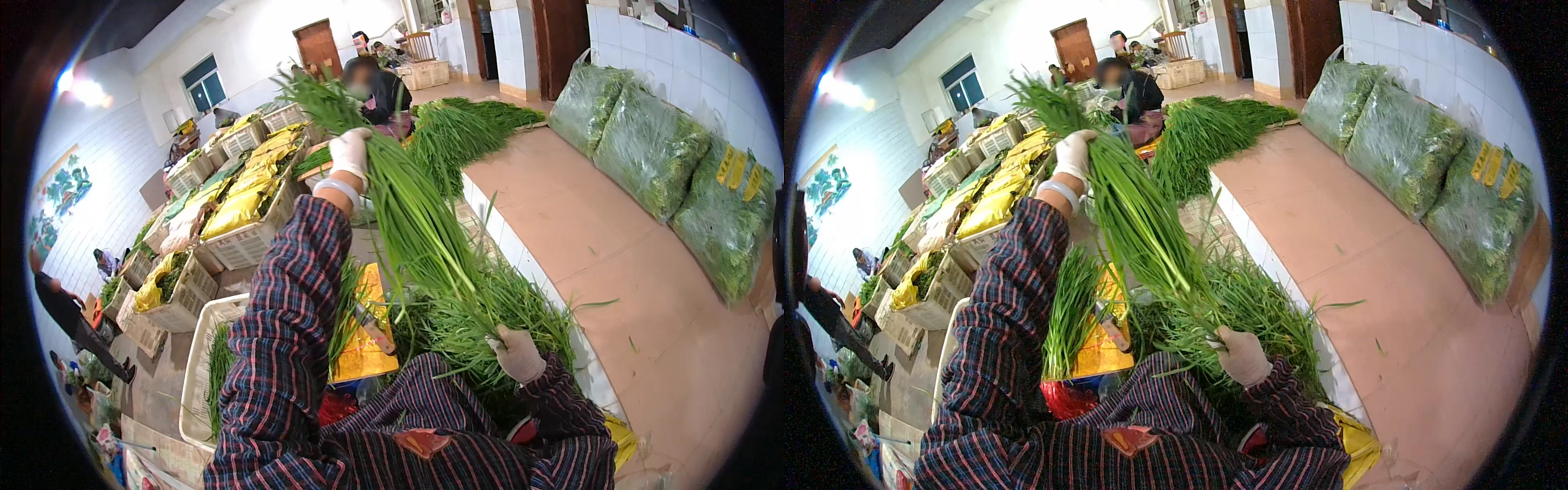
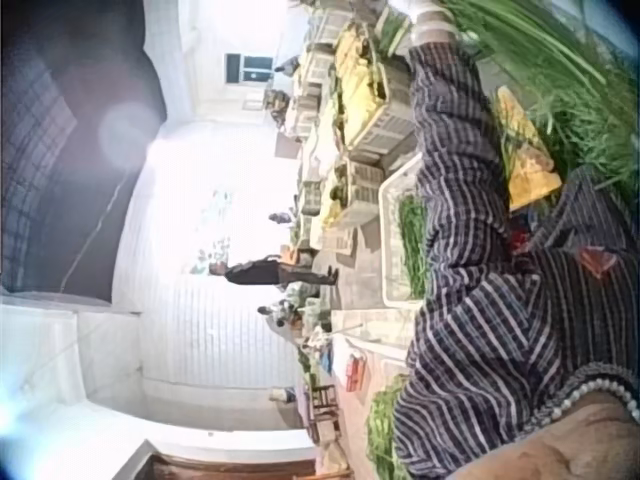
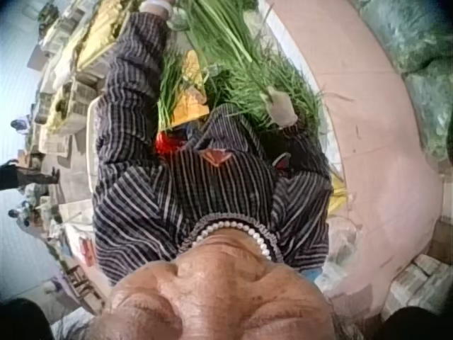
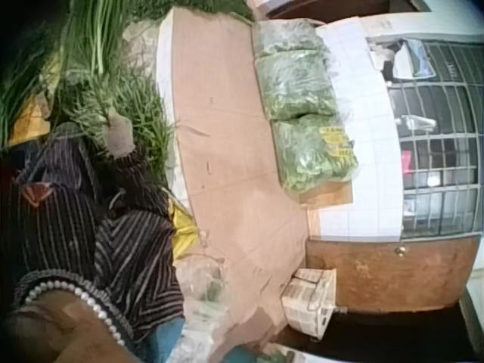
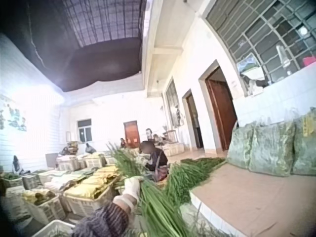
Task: The person gathers green onions from a white basket, aligns them into bundles, and ties them with red rubber bands. The person uses a knife to trim the ends of the bundles and places the finished bundles into a basket.
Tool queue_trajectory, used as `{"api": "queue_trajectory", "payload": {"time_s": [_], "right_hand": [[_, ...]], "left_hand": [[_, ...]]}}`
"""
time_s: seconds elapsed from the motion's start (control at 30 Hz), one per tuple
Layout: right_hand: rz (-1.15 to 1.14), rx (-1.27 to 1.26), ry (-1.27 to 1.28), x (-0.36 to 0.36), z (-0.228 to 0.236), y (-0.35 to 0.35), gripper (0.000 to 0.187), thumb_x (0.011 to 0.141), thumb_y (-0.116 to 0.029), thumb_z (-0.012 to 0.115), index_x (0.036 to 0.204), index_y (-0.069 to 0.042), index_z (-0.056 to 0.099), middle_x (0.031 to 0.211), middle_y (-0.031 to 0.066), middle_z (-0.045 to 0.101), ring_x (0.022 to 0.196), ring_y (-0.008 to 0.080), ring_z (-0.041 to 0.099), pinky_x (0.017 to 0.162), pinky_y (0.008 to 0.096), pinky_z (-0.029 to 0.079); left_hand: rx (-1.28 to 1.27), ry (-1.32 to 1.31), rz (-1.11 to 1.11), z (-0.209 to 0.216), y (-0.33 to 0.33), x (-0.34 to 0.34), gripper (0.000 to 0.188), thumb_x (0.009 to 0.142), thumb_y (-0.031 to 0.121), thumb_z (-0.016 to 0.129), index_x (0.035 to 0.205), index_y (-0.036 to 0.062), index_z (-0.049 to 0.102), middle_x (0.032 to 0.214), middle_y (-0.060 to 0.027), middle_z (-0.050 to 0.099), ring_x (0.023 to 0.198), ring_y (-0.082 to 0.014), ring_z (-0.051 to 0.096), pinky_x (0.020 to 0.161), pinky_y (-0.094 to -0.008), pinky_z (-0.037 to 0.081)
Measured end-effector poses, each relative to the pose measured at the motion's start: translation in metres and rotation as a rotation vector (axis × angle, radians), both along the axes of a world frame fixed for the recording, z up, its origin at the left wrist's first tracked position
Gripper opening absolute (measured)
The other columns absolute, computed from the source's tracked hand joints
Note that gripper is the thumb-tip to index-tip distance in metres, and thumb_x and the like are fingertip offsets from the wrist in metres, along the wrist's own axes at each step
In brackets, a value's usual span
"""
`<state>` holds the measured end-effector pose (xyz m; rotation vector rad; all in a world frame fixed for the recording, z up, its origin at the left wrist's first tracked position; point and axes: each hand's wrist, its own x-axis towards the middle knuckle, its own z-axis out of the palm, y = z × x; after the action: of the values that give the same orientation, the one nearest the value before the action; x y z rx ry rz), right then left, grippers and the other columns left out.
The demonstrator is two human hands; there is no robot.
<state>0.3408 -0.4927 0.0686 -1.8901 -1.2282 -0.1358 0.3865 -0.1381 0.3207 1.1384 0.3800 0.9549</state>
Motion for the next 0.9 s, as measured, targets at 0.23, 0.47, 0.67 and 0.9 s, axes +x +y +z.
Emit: {"api": "queue_trajectory", "payload": {"time_s": [0.23,0.47,0.67,0.9], "right_hand": [[-0.224,-0.426,-0.267,0.003,0.012,0.004,0.110,0.064,-0.059,0.070,0.136,0.006,0.019,0.132,0.0262,0.038,0.114,0.0411,0.047,0.098,0.0441,0.041],[0.353,0.424,1.416,0.007,0.040,0.080,0.115,0.072,-0.035,0.075,0.142,-0.008,-0.012,0.144,0.0218,0.018,0.115,0.0328,0.049,0.074,0.0360,0.054],[0.237,0.793,1.658,0.005,0.052,0.126,0.023,0.082,-0.021,0.068,0.097,-0.008,0.057,0.085,0.0016,0.060,0.074,0.0123,0.055,0.057,0.0257,0.043],[0.026,0.697,1.461,0.000,0.045,0.130,0.015,0.091,-0.017,0.054,0.101,-0.006,0.056,0.073,0.0013,0.060,0.054,0.0090,0.050,0.041,0.0225,0.034]], "left_hand": [[0.136,0.082,0.252,0.014,0.031,0.013,0.018,0.075,0.011,0.061,0.083,-0.0043,0.056,0.070,-0.0118,0.060,0.055,-0.0258,0.059,0.054,-0.0383,0.050],[-0.017,0.017,0.166,0.016,0.006,0.032,0.017,0.075,0.008,0.061,0.084,-0.0048,0.055,0.071,-0.0123,0.059,0.057,-0.0255,0.058,0.054,-0.0380,0.050],[0.009,0.067,0.243,0.021,-0.008,0.020,0.020,0.073,0.005,0.063,0.087,-0.0077,0.055,0.077,-0.0145,0.061,0.058,-0.0252,0.059,0.054,-0.0387,0.049],[0.096,0.095,0.342,0.020,0.022,0.017,0.019,0.073,0.008,0.063,0.084,-0.0053,0.056,0.075,-0.0134,0.060,0.057,-0.0254,0.058,0.056,-0.0382,0.048]]}}
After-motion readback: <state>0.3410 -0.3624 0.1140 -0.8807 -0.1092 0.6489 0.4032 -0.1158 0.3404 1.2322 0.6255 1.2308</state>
